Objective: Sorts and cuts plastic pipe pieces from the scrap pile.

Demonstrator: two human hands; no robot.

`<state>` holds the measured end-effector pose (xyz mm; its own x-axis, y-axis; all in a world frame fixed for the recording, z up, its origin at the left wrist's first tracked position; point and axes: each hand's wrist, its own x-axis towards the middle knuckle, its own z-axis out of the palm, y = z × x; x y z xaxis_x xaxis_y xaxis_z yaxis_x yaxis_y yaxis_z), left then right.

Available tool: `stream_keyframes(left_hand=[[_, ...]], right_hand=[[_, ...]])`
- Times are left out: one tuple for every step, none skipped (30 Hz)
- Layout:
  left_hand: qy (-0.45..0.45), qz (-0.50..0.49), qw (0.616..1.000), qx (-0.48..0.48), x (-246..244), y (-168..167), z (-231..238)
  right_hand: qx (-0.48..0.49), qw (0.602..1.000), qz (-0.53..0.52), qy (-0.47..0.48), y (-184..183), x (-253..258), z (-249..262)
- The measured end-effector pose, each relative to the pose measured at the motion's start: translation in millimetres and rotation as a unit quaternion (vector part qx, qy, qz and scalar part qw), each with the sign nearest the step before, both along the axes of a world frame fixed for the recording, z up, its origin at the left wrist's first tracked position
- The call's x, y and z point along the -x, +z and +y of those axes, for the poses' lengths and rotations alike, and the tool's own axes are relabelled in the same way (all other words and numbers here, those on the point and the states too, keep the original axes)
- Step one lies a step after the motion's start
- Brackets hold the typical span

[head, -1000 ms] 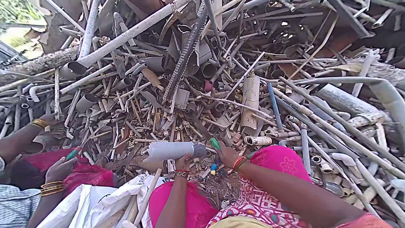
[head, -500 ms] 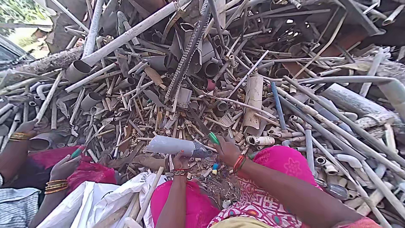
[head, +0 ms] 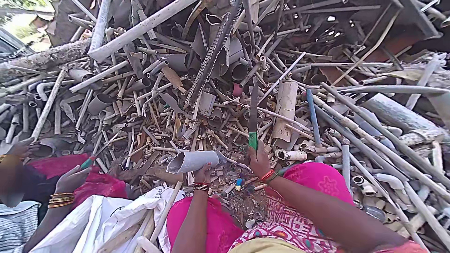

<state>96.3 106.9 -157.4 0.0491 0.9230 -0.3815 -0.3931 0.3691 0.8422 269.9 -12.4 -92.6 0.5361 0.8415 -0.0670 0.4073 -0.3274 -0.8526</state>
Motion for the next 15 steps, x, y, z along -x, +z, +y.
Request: stream_keyframes(left_hand=[[-0.015, -0.005, 1.0, -0.007, 1.0, -0.6, 1.1], [-0.027, -0.007, 1.0, -0.014, 1.2, -2.0, 1.3], [-0.04, -0.002, 0.999, -0.021, 1.5, -5.5, 0.6], [-0.047, 0.011, 0.998, -0.033, 1.5, -11.7, 1.7], [-0.053, 0.028, 0.997, -0.051, 1.7, -16.4, 3.4], [-0.06, 0.046, 0.995, -0.07, 0.4, -20.9, 2.9], [-0.067, 0.071, 0.991, -0.094, -0.9, -24.7, 3.6], [-0.077, 0.11, 0.983, -0.123, -2.1, -27.4, 4.7], [-0.075, 0.158, 0.974, -0.147, -2.7, -28.9, 3.5], [-0.059, 0.196, 0.965, -0.166, -3.0, -28.3, 1.5], [-0.036, 0.217, 0.959, -0.177, -2.9, -27.7, 0.9], [-0.018, 0.225, 0.958, -0.179, -2.6, -27.2, 2.7], [-0.005, 0.22, 0.961, -0.171, -1.4, -26.7, 5.3], [0.002, 0.202, 0.967, -0.155, 0.5, -25.3, 8.1], [0.005, 0.173, 0.975, -0.139, 1.3, -23.7, 9.9]], right_hand=[[0.063, 0.997, 0.004, 0.045, -3.0, 4.2, -4.2], [0.178, 0.974, 0.016, 0.142, -4.1, 6.2, -5.3], [0.267, 0.937, 0.027, 0.223, -11.4, 9.3, -3.1], [0.322, 0.907, 0.017, 0.271, -16.8, 12.6, 0.2], [0.346, 0.891, 0.007, 0.294, -19.2, 14.7, 3.4], [0.354, 0.885, -0.001, 0.301, -19.5, 14.7, 3.4], [0.352, 0.885, -0.012, 0.304, -18.3, 14.3, 2.9], [0.347, 0.886, -0.023, 0.306, -16.8, 14.3, 2.0], [0.342, 0.886, -0.032, 0.311, -15.9, 15.3, 0.5], [0.341, 0.883, -0.04, 0.319, -13.4, 16.9, -0.7], [0.341, 0.879, -0.052, 0.33, -9.5, 18.0, -0.8], [0.339, 0.876, -0.073, 0.335, -3.5, 17.1, 0.9], [0.329, 0.88, -0.091, 0.33, 5.1, 14.2, 3.7], [0.303, 0.897, -0.1, 0.306, 15.5, 10.0, 6.1], [0.255, 0.926, -0.097, 0.259, 24.3, 5.0, 6.8]])
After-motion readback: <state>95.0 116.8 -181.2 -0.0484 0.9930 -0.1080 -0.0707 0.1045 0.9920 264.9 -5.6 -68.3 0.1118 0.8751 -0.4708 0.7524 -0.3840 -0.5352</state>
